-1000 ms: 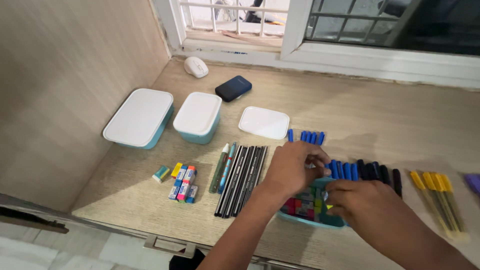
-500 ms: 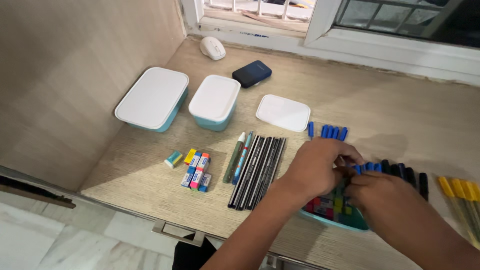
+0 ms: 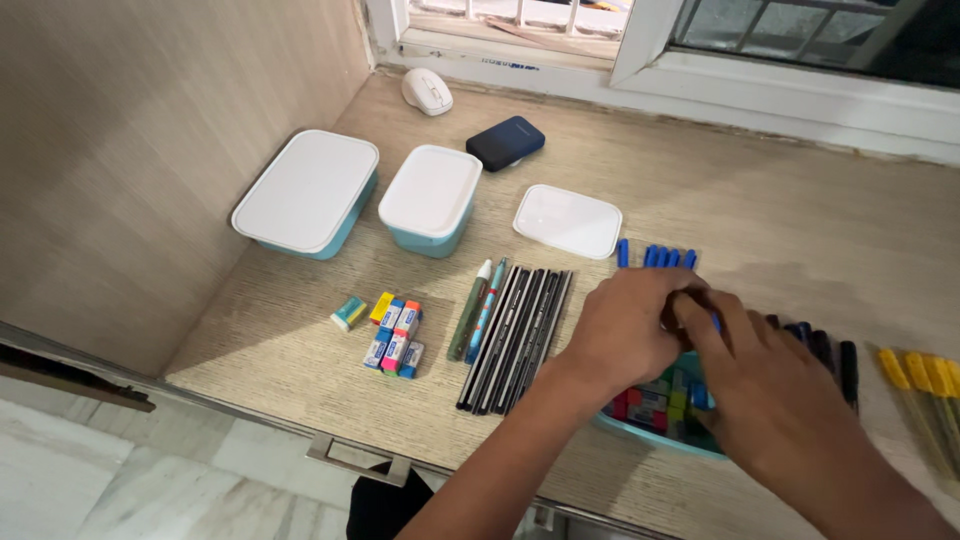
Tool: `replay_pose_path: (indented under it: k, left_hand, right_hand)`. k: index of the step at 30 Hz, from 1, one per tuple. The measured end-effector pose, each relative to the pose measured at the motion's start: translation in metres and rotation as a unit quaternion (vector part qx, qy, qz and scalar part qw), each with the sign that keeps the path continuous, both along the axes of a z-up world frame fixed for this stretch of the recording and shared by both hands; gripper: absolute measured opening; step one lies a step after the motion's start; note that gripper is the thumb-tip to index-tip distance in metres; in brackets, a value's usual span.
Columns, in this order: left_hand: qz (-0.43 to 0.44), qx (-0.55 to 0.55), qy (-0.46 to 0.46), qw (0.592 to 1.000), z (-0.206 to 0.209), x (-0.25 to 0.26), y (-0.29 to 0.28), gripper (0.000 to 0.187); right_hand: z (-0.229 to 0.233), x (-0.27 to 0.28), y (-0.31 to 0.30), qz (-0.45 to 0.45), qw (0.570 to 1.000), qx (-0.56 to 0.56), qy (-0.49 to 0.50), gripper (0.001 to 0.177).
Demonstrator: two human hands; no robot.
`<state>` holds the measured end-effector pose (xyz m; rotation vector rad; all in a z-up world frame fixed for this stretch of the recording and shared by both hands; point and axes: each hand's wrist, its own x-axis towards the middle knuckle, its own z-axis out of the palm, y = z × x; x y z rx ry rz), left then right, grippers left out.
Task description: The person sorts and places erasers into a small blue container by hand, handling the items one at a time on a wooden surface.
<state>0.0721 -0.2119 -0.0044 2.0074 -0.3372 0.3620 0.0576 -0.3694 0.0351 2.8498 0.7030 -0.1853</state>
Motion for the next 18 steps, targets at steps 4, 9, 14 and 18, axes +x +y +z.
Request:
replay_pose_path:
  k: [4, 9, 14, 18]
  left_hand:
    - [-0.003, -0.011, -0.003, 1.0, 0.0, -0.001, 0.002, 0.032]
    - [-0.017, -0.004, 0.001, 1.0, 0.0, 0.0, 0.001, 0.031]
    - [-0.025, -0.01, -0.009, 1.0, -0.002, 0.0, 0.0, 0.031]
    - [-0.023, 0.0, -0.013, 1.0, 0.001, 0.0, 0.0, 0.031]
  right_hand:
    - [0.006, -0.004, 0.007, -0.056, 0.997, -0.041, 0.032, 0.098]
    - [0.002, -0.009, 0.002, -0.013, 0.999, 0.017, -0.039, 0.099]
    - [0.004, -0.014, 0.001, -0.013, 0.998, 0.038, -0.052, 0.097]
    - [0.016, -0.017, 0.008, -0.063, 0.998, -0.008, -0.014, 0.099]
